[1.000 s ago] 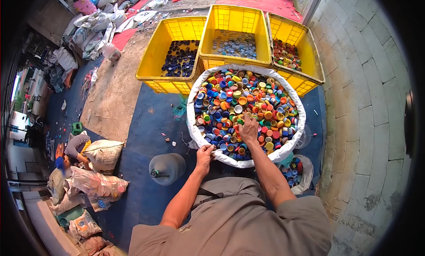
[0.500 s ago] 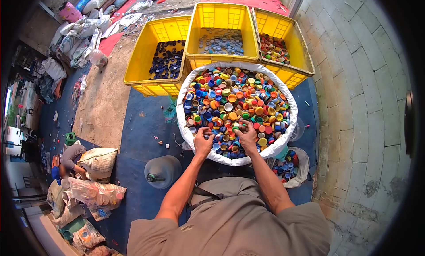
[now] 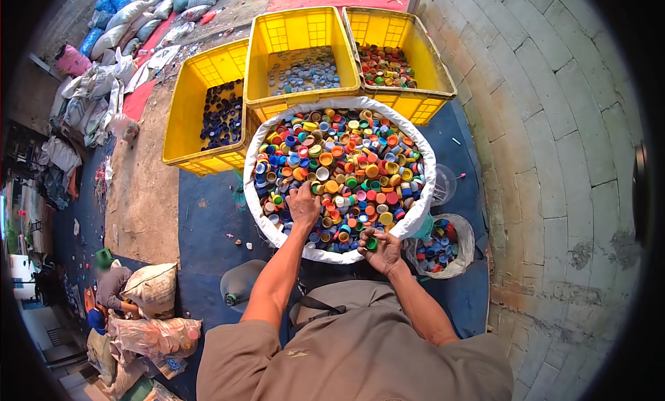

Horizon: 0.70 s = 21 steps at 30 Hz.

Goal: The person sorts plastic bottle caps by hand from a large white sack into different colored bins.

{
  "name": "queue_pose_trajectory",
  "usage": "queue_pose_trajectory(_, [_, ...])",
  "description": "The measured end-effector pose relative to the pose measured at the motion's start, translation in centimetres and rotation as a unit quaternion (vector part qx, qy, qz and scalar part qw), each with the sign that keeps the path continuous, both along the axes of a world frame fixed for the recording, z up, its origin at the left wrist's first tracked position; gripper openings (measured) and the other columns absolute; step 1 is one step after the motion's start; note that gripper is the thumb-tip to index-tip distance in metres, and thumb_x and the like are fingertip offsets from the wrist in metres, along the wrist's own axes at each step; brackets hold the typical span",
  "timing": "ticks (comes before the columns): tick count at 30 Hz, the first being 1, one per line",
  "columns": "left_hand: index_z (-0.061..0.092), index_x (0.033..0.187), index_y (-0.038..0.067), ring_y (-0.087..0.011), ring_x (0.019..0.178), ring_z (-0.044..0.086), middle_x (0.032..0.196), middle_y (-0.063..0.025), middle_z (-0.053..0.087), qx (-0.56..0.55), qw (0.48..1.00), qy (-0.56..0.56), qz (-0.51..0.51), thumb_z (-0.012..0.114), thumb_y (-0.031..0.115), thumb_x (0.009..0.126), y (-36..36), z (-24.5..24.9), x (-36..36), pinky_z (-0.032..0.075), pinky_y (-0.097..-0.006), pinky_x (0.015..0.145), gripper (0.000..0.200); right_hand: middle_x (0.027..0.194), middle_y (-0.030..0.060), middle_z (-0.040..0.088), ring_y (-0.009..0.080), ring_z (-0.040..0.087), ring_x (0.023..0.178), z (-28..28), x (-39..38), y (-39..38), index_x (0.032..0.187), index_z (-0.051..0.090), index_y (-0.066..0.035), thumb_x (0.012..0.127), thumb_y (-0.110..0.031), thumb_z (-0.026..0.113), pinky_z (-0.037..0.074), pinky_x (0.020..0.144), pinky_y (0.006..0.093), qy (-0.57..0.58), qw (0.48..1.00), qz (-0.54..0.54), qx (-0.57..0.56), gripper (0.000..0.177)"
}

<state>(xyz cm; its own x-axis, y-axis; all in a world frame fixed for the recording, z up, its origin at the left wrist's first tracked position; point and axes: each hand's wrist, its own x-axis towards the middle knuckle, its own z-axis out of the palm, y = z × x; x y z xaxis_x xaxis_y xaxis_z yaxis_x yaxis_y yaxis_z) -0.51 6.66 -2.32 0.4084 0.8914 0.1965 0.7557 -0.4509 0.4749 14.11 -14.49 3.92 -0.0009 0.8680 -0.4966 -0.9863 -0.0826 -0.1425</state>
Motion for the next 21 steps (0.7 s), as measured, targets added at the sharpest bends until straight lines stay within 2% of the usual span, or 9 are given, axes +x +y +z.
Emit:
queue_pose_trajectory(2, [0.056,0.115,0.006,-0.0278,0.093,0.055,0.098,-0.0105,0.064,-0.005,1.0,0.009,0.001,0.073,0.021,0.07,0.3,-0.1,0.3,0.039,-0.041,0.08,0.051,0.087,0.0091,0.057,0.0236,0.057,0.083,-0.6,0.0,-0.3,0.095,0.059,-0.002,0.075,-0.014,0.055,0.049,0.079,0.0377,-0.017,1.0,0.007,-0.005,0.024])
queue_pose_trajectory(3, [0.057,0.115,0.006,-0.0278,0.093,0.055,0.098,-0.0105,0.064,0.002,1.0,0.016,0.0,0.074,0.021,0.07,0.4,0.0,0.5,0.04,-0.0409,0.079,0.05,0.087,0.0088,0.053,0.0229,0.056,0.081,-0.5,-0.1,-0.2,0.09,0.059,-0.002,0.074,-0.016,0.055,0.05,0.078,0.0363,-0.043,0.999,0.019,-0.018,0.021])
queue_pose_trajectory(6, [0.057,0.113,0.006,-0.0276,0.092,0.055,0.094,-0.01,0.064,0.032,0.998,0.052,-0.014,0.075,0.025,0.07,0.9,0.0,0.8,0.04,-0.0403,0.078,0.05,0.088,0.0082,0.057,0.0219,0.057,0.083,-0.8,0.2,-0.5,0.095,0.059,-0.003,0.076,-0.014,0.056,0.049,0.079,0.0373,-0.044,0.998,0.039,-0.008,0.022])
queue_pose_trajectory(13, [0.055,0.115,0.005,-0.0258,0.084,0.057,0.087,-0.01,0.064,0.058,0.994,0.081,-0.051,0.074,0.028,0.073,0.8,0.7,1.1,0.04,-0.0396,0.074,0.051,0.088,0.007,0.056,0.0197,0.057,0.084,-0.9,0.4,-0.2,0.094,0.058,-0.004,0.077,-0.012,0.056,0.048,0.078,0.0353,-0.097,0.992,0.066,-0.036,0.019])
queue_pose_trajectory(16, [0.055,0.117,0.004,-0.026,0.084,0.058,0.088,-0.0112,0.064,0.021,0.999,0.049,-0.014,0.073,0.027,0.075,-0.1,1.7,0.9,0.039,-0.0397,0.074,0.051,0.085,0.0072,0.055,0.0208,0.055,0.08,-0.2,0.8,0.6,0.087,0.057,-0.005,0.08,-0.015,0.055,0.048,0.077,0.0352,-0.107,0.99,0.068,-0.054,0.013])
queue_pose_trajectory(18, [0.059,0.114,0.002,-0.0253,0.081,0.059,0.085,-0.0114,0.063,-0.013,0.999,-0.034,0.005,0.072,0.025,0.077,-0.7,1.8,0.2,0.043,-0.0379,0.071,0.045,0.07,0.001,0.051,0.0149,0.054,0.063,0.1,1.0,1.7,0.082,0.055,-0.008,0.085,-0.021,0.062,0.047,0.065,0.0301,-0.19,0.975,0.07,-0.086,0.015])
queue_pose_trajectory(20, [0.061,0.111,0.0,-0.0235,0.077,0.06,0.083,-0.0107,0.062,-0.084,0.984,-0.157,0.012,0.072,0.024,0.078,-1.4,1.0,-0.7,0.046,-0.0361,0.068,0.043,0.065,-0.0009,0.049,0.0133,0.053,0.058,-2.0,2.1,2.6,0.078,0.057,-0.008,0.083,-0.023,0.069,0.046,0.06,0.0282,-0.303,0.945,0.078,-0.1,0.02])
queue_pose_trajectory(21, [0.063,0.108,-0.001,-0.0176,0.073,0.061,0.084,-0.0077,0.063,-0.194,0.965,-0.178,0.008,0.071,0.024,0.082,-1.9,3.2,-1.1,0.048,-0.0307,0.065,0.037,0.065,-0.0011,0.05,0.0131,0.053,0.057,-1.8,2.3,3.7,0.078,0.058,-0.007,0.082,-0.023,0.071,0.046,0.059,0.028,-0.381,0.911,0.082,-0.133,0.021])
